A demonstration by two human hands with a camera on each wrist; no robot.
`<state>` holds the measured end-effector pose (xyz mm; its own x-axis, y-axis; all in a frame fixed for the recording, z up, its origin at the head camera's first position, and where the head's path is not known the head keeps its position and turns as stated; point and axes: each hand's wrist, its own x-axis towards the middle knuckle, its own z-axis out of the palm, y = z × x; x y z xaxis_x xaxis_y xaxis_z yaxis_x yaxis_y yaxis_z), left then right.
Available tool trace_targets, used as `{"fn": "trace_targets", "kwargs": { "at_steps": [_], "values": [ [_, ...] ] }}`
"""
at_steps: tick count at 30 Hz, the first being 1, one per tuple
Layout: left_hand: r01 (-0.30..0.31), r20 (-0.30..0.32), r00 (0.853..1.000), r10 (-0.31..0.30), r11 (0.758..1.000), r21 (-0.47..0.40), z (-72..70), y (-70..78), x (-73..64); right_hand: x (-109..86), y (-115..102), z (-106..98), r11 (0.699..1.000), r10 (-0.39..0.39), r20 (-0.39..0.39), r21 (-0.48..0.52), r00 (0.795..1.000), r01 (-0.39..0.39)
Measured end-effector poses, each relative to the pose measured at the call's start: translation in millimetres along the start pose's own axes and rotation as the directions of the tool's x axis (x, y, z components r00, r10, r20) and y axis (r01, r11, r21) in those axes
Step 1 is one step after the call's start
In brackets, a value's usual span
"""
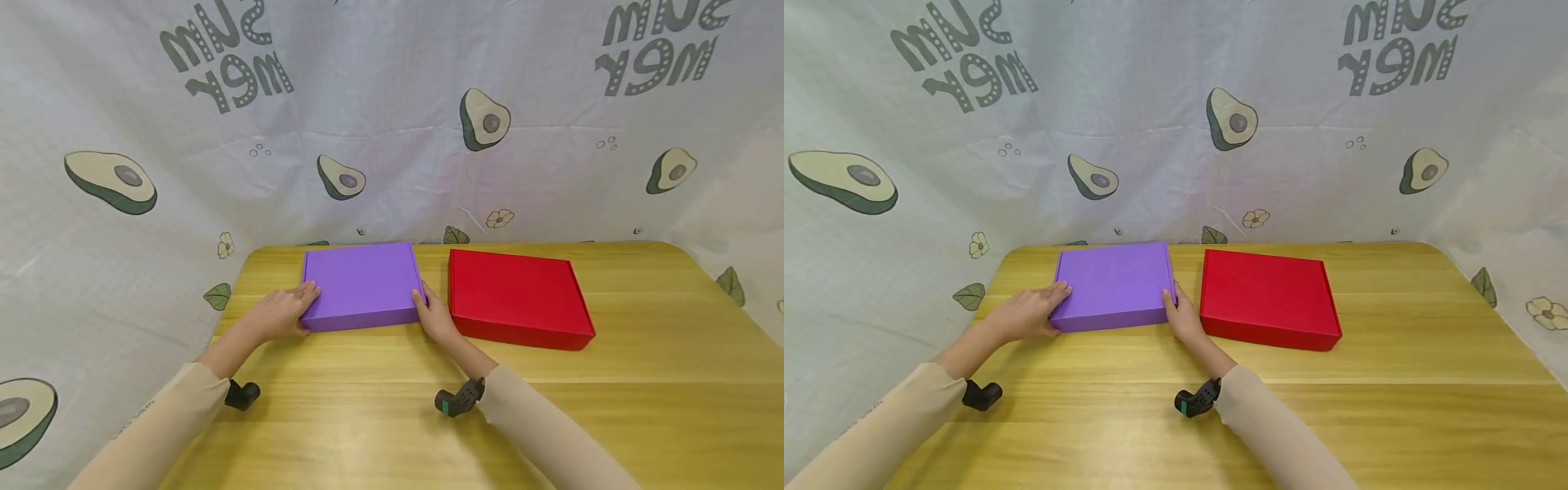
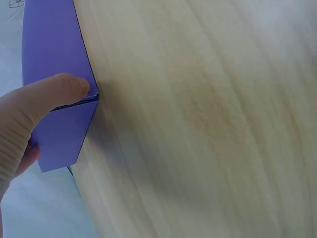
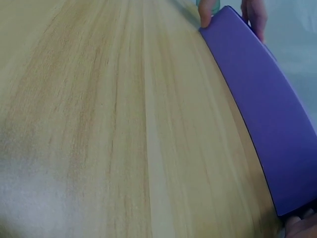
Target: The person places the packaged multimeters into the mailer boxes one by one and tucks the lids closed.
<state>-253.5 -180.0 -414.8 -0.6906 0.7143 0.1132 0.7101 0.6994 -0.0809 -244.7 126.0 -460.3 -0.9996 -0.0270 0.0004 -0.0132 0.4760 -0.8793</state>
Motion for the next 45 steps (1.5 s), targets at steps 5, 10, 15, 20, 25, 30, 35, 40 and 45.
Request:
{"fn": "trace_targets", "kwargs": {
  "at_steps": [5,10,15,20,25,30,35,40,45],
  "values": [
    [0.017,-0.018,1.0,-0.017,1.0,-0.018,1.0,3.0,-0.3,0.3,-0.8,-2.9,1.0,0.003,0.021,0.0,1.0,-0.003],
    [0.05,-0.004,0.999,-0.05,0.998,-0.04,1.7,5.5,-0.4,0.6,-1.9,-4.6,1.0,0.0,0.025,-0.001,1.0,0.0],
    [0.057,0.005,0.998,-0.057,0.997,-0.053,4.0,5.0,-1.7,1.0,-1.5,-4.4,1.0,-0.012,0.021,-0.011,1.0,0.013],
    [0.07,-0.017,0.997,-0.072,0.995,-0.069,6.4,5.1,-2.9,1.1,-2.5,-4.0,1.0,-0.007,0.03,0.004,1.0,0.007],
    [0.089,-0.05,0.994,-0.094,0.991,-0.097,10.8,5.4,-5.3,1.2,-2.7,-4.2,1.0,-0.007,0.03,0.007,1.0,0.007],
    [0.072,-0.071,0.994,-0.08,0.992,-0.103,14.1,4.7,-7.4,1.7,-2.3,-4.3,1.0,-0.007,0.034,0.014,0.999,0.007],
    [0.077,-0.064,0.994,-0.084,0.992,-0.1,15.8,4.9,-9.9,1.6,-1.0,-2.4,1.0,-0.007,0.034,0.007,0.999,0.007],
    [0.072,-0.067,0.995,-0.079,0.993,-0.096,16.2,5.3,-11.7,0.4,0.0,-0.7,1.0,-0.013,0.018,-0.003,1.0,0.013],
    [0.056,-0.074,0.995,-0.062,0.996,-0.076,16.6,5.3,-11.9,-0.6,-2.5,-0.7,1.0,0.01,0.0,-0.013,1.0,-0.01]
  ]
}}
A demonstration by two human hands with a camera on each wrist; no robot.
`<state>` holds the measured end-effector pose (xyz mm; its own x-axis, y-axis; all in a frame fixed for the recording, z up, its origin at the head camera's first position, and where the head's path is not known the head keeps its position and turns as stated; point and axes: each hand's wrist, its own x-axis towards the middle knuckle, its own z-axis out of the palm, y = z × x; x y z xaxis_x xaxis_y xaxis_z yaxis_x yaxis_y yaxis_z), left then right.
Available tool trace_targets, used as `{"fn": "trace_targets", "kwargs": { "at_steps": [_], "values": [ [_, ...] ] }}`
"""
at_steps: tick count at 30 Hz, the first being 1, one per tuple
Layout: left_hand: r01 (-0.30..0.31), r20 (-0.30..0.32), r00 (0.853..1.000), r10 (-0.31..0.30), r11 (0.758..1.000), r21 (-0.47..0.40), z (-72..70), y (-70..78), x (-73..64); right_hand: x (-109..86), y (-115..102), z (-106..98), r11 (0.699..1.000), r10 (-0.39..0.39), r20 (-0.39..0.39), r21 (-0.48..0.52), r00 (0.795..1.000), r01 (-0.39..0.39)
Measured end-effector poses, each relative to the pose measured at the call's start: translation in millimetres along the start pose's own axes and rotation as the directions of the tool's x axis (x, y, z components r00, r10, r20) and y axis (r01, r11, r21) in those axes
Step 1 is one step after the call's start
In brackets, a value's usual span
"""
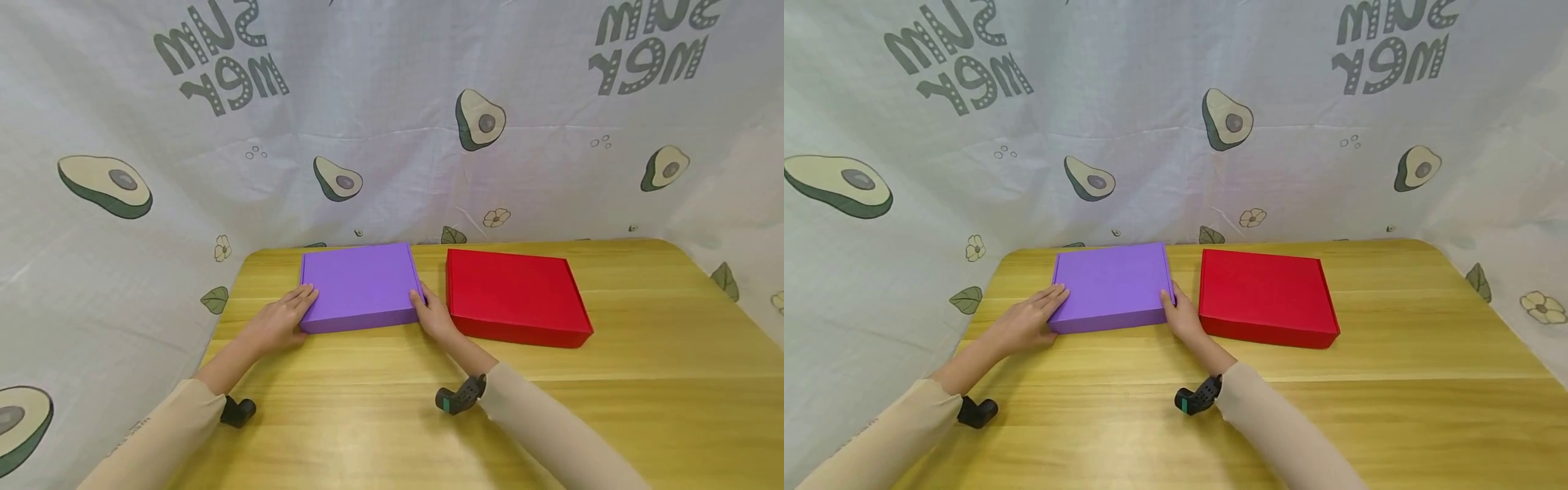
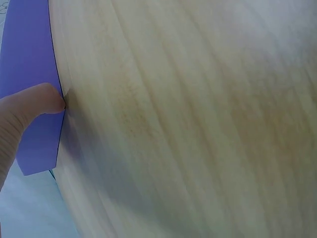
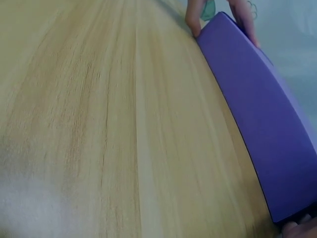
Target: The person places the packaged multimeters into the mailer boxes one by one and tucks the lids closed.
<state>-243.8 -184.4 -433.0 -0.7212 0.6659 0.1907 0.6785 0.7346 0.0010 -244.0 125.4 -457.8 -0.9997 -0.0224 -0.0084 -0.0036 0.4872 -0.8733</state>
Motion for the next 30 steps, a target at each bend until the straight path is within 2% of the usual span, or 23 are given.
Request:
{"fn": "trace_targets", "kwargs": {
  "at_steps": [7,20,30],
  "values": [
    [0.008,0.003,1.0,-0.008,1.0,-0.004,-0.6,-0.8,-1.1,2.0,-2.8,1.1,0.999,0.009,0.002,-0.041,1.0,-0.009],
    [-0.018,0.009,1.0,0.018,1.0,0.012,-1.7,-2.1,0.9,2.5,-5.0,-2.1,1.0,0.013,0.03,-0.028,0.999,-0.012],
    [-0.035,0.077,0.996,0.034,0.999,0.007,-13.8,0.2,7.4,1.6,-5.4,-4.4,1.0,0.001,0.033,-0.017,0.999,-0.001]
  ]
}}
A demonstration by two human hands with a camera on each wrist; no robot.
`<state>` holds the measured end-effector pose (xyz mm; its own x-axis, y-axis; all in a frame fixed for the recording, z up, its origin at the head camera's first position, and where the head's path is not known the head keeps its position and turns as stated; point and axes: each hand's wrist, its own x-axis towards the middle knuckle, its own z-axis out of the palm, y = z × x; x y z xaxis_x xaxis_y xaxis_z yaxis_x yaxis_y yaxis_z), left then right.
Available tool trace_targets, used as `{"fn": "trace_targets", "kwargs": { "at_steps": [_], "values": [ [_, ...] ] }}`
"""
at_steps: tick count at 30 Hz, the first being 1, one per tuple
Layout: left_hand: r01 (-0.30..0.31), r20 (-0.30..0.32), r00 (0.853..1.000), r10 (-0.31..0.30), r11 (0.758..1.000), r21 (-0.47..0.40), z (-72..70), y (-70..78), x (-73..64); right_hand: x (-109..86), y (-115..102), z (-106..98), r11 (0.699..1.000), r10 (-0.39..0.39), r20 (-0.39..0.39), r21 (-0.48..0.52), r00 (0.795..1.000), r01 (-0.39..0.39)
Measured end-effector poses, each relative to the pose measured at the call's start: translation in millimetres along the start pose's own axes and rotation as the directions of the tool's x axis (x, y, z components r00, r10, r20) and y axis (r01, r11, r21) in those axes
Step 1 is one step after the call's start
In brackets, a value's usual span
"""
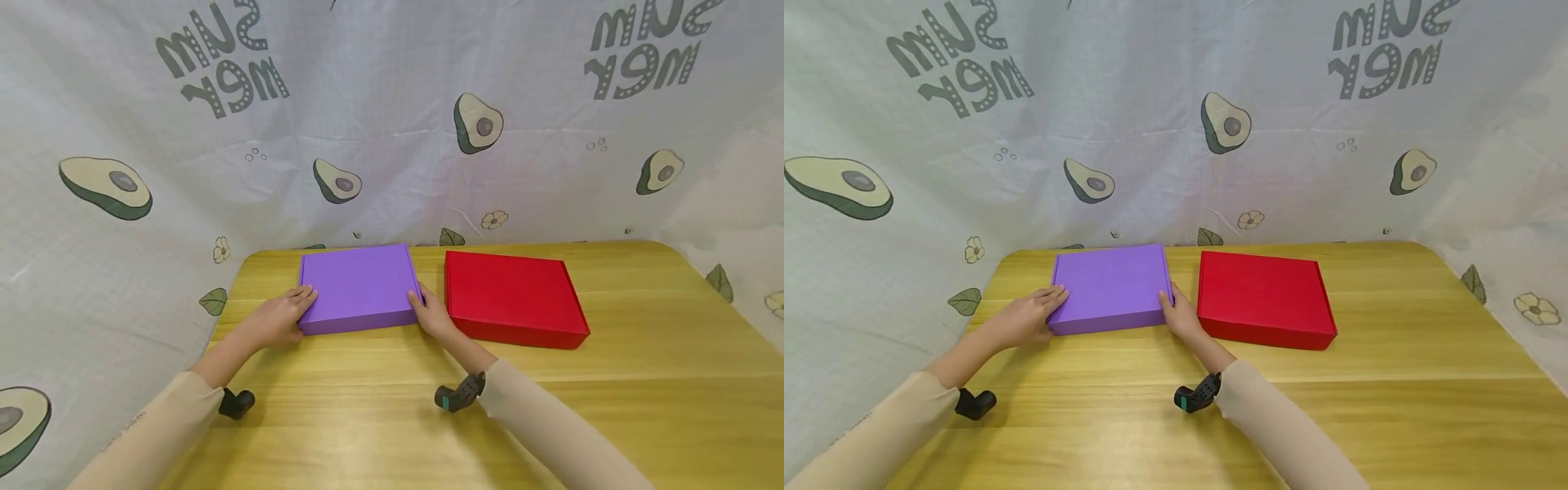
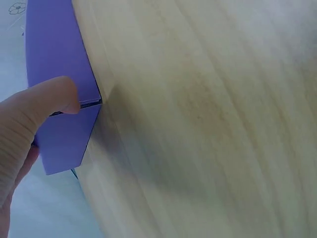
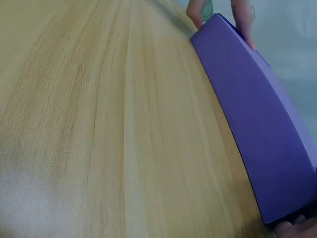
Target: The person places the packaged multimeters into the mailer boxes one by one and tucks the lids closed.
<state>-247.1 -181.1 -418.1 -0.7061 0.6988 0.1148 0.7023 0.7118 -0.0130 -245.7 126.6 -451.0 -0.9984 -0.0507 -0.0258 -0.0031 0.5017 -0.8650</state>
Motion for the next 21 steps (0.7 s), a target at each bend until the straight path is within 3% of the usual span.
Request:
{"fn": "trace_targets", "kwargs": {
  "at_steps": [11,15,21],
  "values": [
    [-0.014,0.038,0.999,0.014,1.0,-0.01,-5.2,-1.8,7.0,2.4,4.1,-0.5,0.999,0.019,-0.023,0.027,1.0,-0.018],
    [0.03,0.058,0.998,-0.026,0.998,-0.063,-6.2,-3.5,5.6,3.2,1.8,0.3,0.999,0.028,-0.012,0.018,1.0,-0.028],
    [0.083,0.0,0.996,-0.084,0.984,-0.159,-2.6,-6.6,13.2,7.2,-10.8,-5.2,0.997,0.065,-0.005,-0.042,0.998,-0.065]
  ]
}}
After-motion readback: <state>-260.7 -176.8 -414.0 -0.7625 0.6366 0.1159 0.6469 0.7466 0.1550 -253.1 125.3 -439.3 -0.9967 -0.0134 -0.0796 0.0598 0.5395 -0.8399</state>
